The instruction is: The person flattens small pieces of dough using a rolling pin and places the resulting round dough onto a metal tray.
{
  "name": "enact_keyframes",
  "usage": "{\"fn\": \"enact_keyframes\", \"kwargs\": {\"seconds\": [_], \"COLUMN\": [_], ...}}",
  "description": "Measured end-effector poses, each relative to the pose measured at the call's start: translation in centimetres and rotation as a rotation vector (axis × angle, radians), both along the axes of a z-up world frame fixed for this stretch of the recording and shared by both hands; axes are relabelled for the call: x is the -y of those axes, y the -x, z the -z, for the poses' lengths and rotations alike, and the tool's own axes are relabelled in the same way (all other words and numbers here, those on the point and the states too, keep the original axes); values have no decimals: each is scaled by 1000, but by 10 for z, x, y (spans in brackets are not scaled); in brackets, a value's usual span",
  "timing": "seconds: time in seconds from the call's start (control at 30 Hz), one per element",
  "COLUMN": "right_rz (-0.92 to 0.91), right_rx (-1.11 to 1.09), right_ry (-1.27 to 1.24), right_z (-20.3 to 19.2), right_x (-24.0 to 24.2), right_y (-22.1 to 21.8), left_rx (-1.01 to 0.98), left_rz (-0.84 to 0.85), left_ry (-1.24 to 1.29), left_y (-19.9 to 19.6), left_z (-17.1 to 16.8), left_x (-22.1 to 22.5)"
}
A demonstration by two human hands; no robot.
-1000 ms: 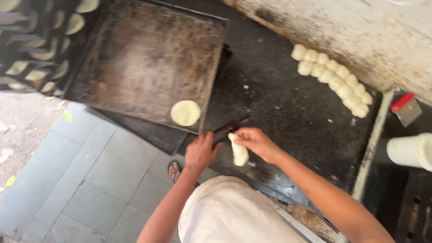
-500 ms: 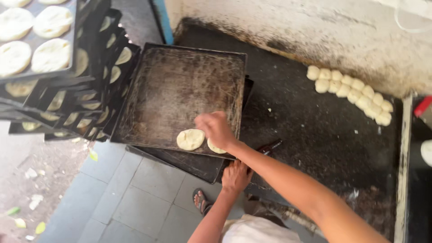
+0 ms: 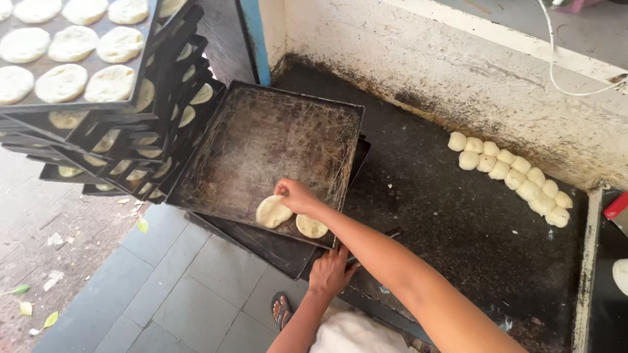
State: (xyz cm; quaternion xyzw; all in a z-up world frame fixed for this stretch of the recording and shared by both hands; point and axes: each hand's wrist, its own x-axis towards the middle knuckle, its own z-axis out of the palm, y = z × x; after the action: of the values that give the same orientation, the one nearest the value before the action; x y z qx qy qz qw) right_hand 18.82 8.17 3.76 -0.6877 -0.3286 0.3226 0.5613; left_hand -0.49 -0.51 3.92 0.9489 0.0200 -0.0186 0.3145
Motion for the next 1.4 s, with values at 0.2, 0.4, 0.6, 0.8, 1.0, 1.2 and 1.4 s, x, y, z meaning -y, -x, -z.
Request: {"fn": "enact_keyframes", "kwargs": {"seconds": [0.2,0.4,0.6,0.8,1.0,1.2,1.4], "right_rz": [101,-100,-113,939,870,885,1229], "right_rx": [643,594,1161,455,866,656,945], "right_ry": [112,297,111,75,1036,1106,1060], "right_z": [-36,-52,-82,-63,-23,-11,-7], "right_x": [44,66,113,303,482,535,612], "right_y": [43,66,92,127,167,79,-62], "left_rx": [-26,-120,-56,-270,348,536,415], "left_rz": [80,143,178,140,-44,-15,-174], "left_ry": [-14,-36,-182,-322,-92,13,-116], "left_y": [-6,-8,-3,-15,-28,-50,-44], "left_z": [29,50,48,25,86,92,87], "left_x": [-9,-11,-16,-9,2,10,23]}}
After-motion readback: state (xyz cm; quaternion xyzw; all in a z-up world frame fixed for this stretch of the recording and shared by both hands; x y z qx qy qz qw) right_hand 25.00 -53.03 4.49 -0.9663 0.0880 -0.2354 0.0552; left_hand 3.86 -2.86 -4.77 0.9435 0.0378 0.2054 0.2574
